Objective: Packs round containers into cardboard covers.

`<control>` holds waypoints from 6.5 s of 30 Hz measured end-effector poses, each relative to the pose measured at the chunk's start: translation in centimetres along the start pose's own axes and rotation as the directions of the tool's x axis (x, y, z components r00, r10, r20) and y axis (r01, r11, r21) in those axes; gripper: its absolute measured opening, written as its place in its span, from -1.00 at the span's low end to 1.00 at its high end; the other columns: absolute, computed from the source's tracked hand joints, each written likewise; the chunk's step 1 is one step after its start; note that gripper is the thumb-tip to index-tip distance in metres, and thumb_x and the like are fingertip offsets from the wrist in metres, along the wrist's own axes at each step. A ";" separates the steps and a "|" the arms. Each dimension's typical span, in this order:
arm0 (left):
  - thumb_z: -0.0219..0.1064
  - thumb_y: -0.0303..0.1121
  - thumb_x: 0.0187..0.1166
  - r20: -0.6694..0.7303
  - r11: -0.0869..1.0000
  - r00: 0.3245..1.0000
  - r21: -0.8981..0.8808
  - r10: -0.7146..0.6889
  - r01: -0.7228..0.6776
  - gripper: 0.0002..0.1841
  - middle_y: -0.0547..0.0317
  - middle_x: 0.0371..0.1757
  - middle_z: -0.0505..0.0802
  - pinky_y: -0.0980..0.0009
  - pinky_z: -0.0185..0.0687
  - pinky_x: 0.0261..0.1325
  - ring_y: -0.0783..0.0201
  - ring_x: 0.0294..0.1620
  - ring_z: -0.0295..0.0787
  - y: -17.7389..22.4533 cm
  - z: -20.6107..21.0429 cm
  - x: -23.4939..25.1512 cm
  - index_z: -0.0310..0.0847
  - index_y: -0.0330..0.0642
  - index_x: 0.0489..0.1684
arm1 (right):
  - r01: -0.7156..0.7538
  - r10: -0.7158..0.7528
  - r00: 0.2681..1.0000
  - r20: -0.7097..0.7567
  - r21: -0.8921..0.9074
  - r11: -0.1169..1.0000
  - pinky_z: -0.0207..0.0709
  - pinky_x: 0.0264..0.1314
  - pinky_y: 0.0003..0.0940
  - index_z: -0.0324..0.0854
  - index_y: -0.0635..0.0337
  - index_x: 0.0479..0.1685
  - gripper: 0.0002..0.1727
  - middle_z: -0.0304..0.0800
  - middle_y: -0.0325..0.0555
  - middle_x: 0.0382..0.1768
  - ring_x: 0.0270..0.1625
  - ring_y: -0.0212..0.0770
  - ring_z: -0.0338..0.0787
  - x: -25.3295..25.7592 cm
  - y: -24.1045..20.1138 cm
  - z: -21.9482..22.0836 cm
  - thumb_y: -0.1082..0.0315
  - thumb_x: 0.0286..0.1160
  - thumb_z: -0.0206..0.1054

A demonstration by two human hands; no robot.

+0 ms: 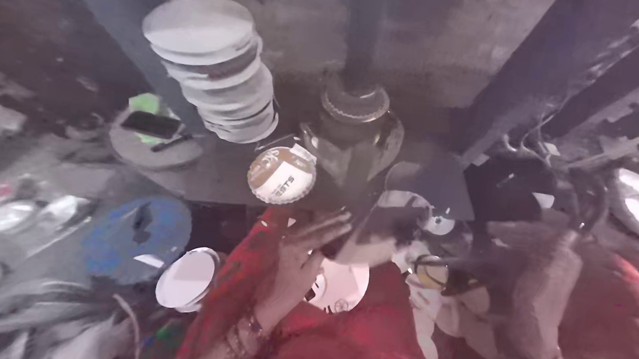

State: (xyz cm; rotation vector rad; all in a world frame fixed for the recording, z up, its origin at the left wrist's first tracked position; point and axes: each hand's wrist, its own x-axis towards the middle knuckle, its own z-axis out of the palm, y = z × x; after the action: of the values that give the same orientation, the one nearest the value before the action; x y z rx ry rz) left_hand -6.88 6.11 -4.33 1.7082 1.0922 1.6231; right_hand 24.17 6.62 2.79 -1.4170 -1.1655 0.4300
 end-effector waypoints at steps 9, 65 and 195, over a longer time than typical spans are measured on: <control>0.09 -0.26 0.78 0.017 0.915 0.983 0.365 0.181 -0.175 -0.63 -0.30 0.55 0.58 0.23 0.47 0.57 0.06 0.58 0.53 1.0 -1.1 0.2 0.68 -0.27 0.31 | -0.226 -0.038 0.848 0.528 0.426 0.876 0.69 -0.24 -0.60 0.48 0.07 0.12 -0.71 0.84 -0.50 -0.37 -0.34 -0.58 0.79 -3.1 -0.4 6.9 0.53 0.47 0.27; 0.09 -0.55 0.57 0.051 0.903 0.901 0.032 -0.430 0.429 -0.74 0.22 -0.11 0.87 0.54 0.68 0.16 0.55 -0.04 0.76 -2.1 -1.3 -1.5 0.75 -0.40 -0.09 | 0.033 0.099 0.982 0.159 -0.667 0.744 0.28 0.37 0.57 0.56 0.40 0.40 -0.19 0.56 0.50 0.37 0.47 0.54 0.48 7.2 9.9 11.3 -0.16 0.40 0.51; 0.23 -0.43 0.64 0.310 0.892 0.869 -0.115 -0.385 0.437 -0.57 -0.03 0.40 0.73 0.49 0.52 0.46 0.47 0.37 0.65 0.5 -3.4 -1.6 0.53 -0.48 0.43 | 0.060 -0.204 0.787 0.582 0.257 0.965 0.64 0.08 -0.62 0.55 0.55 0.16 -0.57 0.80 -0.09 -0.01 -0.02 -0.61 0.73 -9.3 2.4 12.0 0.32 0.49 0.32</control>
State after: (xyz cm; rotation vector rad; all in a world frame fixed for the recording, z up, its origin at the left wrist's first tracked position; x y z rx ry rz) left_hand -9.99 4.04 -4.33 1.4099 1.0446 1.1341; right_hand 11.33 5.74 -5.66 -1.0039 -1.6595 0.9346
